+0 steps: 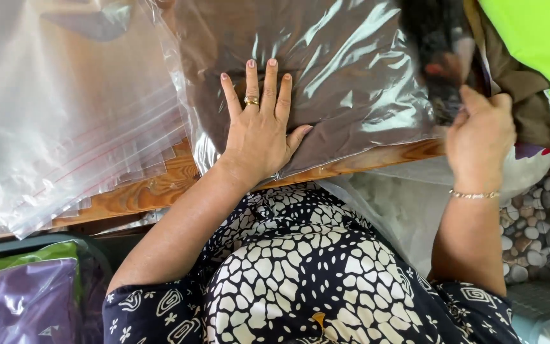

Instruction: Brushing a pillow to clean it and then placing it inside a plastic zip-lock bag and sealing it.

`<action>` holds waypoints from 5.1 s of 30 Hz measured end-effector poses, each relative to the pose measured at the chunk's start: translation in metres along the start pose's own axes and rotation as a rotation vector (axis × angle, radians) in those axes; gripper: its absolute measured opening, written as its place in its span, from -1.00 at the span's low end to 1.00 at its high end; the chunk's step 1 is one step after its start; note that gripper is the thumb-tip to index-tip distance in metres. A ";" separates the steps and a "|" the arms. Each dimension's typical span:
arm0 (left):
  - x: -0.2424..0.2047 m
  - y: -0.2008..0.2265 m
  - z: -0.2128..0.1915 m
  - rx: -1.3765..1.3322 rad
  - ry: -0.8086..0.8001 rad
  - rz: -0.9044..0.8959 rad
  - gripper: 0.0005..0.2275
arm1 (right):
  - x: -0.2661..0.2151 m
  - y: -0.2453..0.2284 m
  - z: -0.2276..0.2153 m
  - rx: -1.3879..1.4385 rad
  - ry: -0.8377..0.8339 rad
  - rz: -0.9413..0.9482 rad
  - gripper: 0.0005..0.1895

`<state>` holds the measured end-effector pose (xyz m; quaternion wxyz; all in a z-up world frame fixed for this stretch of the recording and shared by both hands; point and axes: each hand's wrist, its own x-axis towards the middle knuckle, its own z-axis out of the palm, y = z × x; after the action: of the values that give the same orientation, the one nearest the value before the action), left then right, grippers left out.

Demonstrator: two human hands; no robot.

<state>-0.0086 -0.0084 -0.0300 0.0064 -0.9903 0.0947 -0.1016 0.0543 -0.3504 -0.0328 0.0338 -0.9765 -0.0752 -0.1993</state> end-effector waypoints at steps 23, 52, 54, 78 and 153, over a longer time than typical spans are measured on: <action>0.000 0.001 0.002 0.001 -0.005 0.012 -0.29 | 0.038 -0.034 -0.010 0.101 0.047 -0.044 -0.63; -0.006 -0.008 -0.005 -0.241 0.039 0.086 -0.03 | -0.039 0.014 0.008 0.127 -0.028 0.112 -0.62; -0.006 -0.009 -0.002 -0.239 0.120 0.085 -0.25 | -0.037 0.019 0.006 0.555 -0.008 0.117 -0.77; -0.025 0.073 -0.087 -1.227 0.066 0.093 -0.46 | 0.094 -0.093 -0.044 0.697 0.089 -0.481 -0.75; 0.020 0.011 -0.019 -0.289 0.339 -0.010 -0.36 | -0.050 -0.045 -0.050 0.283 -0.010 -0.025 -0.51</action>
<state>0.0050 -0.0225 -0.0077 -0.1522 -0.9501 0.1031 -0.2521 -0.0172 -0.3178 -0.0045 0.1683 -0.9619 -0.1149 -0.1824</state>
